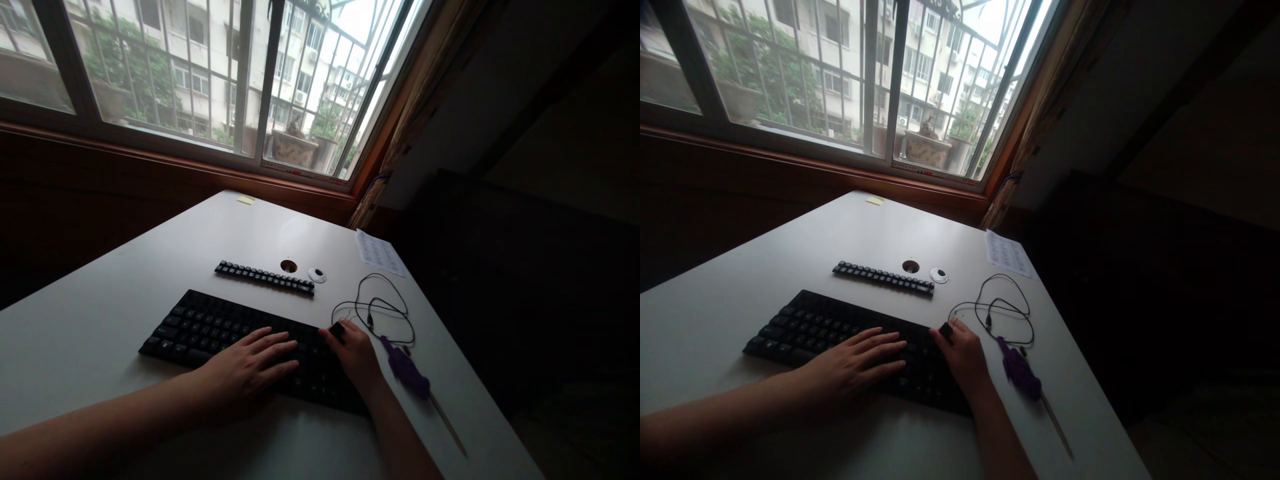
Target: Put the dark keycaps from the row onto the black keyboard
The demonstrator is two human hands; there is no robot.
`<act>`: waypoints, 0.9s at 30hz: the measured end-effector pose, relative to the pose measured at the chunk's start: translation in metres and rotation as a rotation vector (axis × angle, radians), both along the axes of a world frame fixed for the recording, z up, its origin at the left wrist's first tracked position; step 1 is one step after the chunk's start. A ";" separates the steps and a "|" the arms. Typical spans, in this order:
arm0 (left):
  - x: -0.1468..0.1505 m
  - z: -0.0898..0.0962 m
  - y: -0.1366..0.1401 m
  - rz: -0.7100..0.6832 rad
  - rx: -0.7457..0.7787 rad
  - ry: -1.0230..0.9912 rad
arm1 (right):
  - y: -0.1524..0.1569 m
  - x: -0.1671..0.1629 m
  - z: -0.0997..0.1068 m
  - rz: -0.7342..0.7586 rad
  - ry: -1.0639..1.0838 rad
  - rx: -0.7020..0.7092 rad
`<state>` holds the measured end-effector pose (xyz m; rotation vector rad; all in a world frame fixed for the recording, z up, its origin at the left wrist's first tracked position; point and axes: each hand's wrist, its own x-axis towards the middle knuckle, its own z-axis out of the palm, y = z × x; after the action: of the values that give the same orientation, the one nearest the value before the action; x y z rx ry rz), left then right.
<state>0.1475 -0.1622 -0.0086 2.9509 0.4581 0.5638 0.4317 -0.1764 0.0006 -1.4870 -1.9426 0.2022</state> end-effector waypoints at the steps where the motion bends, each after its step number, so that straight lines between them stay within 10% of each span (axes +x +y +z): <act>1: 0.000 0.000 0.000 0.001 0.000 0.001 | 0.000 0.000 0.000 -0.003 0.005 -0.010; 27: 0.000 0.000 0.000 0.008 0.008 0.059 | 0.001 0.005 -0.003 0.012 0.076 -0.046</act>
<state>0.1470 -0.1619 -0.0086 2.9817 0.4745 0.4825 0.4370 -0.1751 -0.0023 -1.4760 -1.8981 0.3061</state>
